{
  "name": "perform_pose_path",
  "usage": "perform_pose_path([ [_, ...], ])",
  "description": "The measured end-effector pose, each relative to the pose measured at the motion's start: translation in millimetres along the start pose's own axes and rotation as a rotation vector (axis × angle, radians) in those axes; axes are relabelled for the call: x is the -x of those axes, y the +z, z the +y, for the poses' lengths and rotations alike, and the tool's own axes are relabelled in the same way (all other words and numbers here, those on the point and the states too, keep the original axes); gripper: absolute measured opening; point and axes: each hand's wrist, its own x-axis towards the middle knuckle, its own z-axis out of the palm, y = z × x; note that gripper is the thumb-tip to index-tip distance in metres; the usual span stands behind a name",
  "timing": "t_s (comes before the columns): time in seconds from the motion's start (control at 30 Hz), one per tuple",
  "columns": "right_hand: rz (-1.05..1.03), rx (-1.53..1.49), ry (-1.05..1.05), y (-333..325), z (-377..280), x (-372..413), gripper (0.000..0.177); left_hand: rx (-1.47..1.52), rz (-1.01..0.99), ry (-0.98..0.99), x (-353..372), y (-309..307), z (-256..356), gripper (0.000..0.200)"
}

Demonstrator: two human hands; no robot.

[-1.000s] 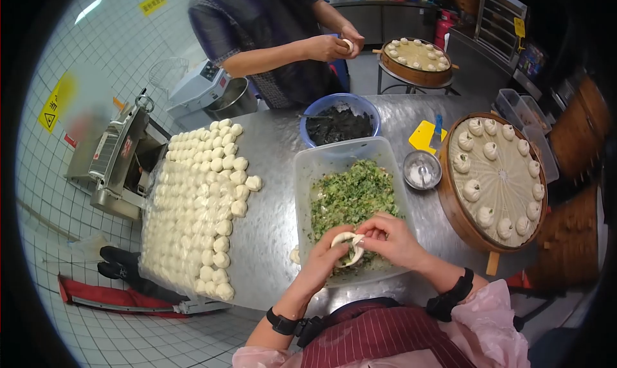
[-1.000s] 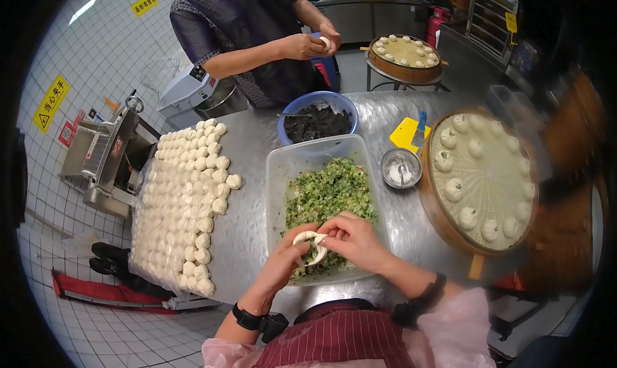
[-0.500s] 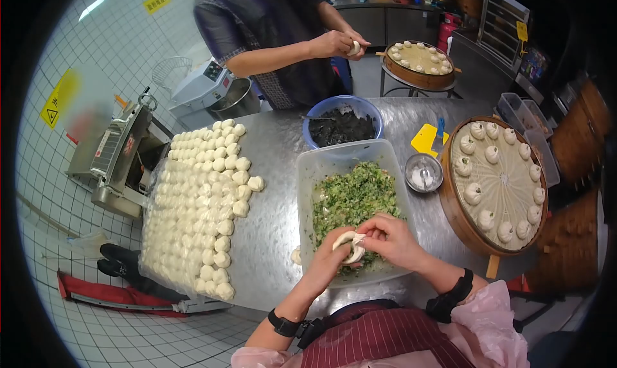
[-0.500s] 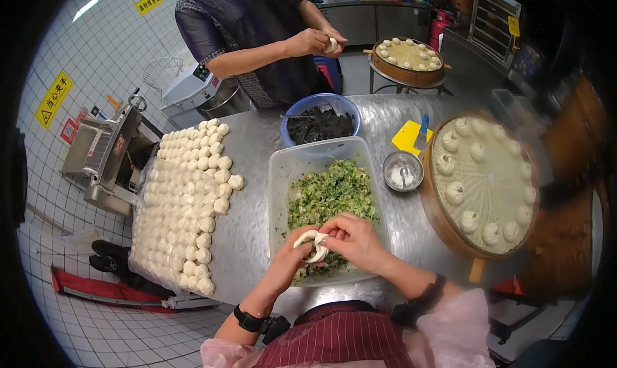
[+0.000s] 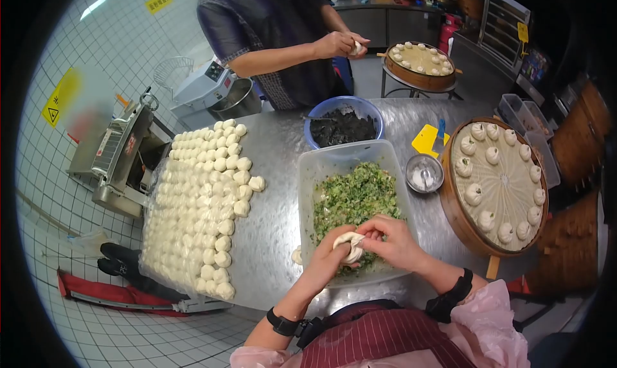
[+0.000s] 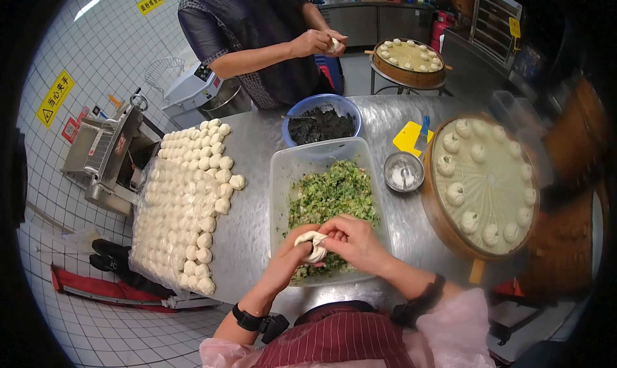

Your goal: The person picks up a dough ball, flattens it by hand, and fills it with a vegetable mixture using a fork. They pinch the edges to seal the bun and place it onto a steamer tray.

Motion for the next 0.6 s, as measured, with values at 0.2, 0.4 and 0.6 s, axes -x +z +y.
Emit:
perform_pose_path([
  [0.2, 0.084, 0.173, -0.19, -1, 1, -1, 0.014, 0.231, 0.131, -0.079, 3, 8, 9, 0.04],
  [0.4, 0.057, 0.115, -0.087, 2, -14, -1, 0.017, -0.185, -0.044, -0.021, 0, -4, -2, 0.04],
  [0.6, 0.069, 0.107, -0.068, 1, 0, -5, 0.015, 0.325, 0.162, -0.107, -1, 3, 9, 0.041],
])
